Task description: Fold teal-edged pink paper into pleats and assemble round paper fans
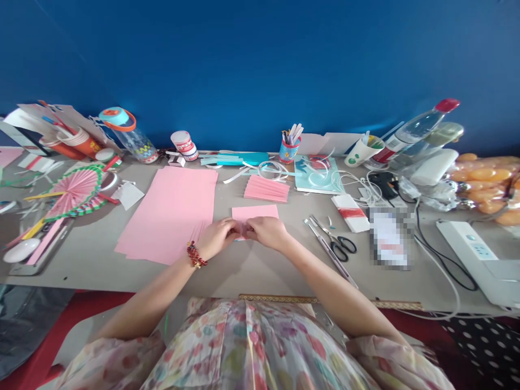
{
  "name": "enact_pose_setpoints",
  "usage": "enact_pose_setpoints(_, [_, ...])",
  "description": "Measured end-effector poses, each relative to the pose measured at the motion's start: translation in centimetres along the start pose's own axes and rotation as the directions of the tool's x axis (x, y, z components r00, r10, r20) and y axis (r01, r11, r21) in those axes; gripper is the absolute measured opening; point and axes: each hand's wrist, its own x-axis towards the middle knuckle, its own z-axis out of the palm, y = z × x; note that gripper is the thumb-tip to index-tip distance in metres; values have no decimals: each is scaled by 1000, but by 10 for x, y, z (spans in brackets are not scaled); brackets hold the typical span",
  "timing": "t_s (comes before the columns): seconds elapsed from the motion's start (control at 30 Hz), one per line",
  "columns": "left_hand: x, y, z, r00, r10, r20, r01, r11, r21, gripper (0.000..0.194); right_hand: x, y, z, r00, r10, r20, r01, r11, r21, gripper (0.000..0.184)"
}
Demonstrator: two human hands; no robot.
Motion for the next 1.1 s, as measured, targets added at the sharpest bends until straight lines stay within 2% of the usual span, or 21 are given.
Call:
enact_pose_setpoints(0.63, [-6,1,6,997,78,-16,-75,986,148,11,-1,1,2,1000,-20,-19,20,1000,24,20])
enact_pose_setpoints(0.73, [-7,0,7,997,77,0,-76,980,184,11,-5,14,0,998,-44,-35,45,998,46,19])
enact_pose_setpoints(0.87, [-7,-2,7,998,64,9,-65,980,187,14,-19,45,-7,998,-32,-56,36,997,72,13])
enact_pose_setpoints(1.0, [-7,-3,7,998,69,-8,-67,987,144,15,-34,70,-10,997,-58,-56,69,975,213,12])
enact_pose_setpoints(1.1, [-7,-2,6,998,57,-2,-56,987,148,13,-39,77,-6,994,-62,-87,86,950,300,12])
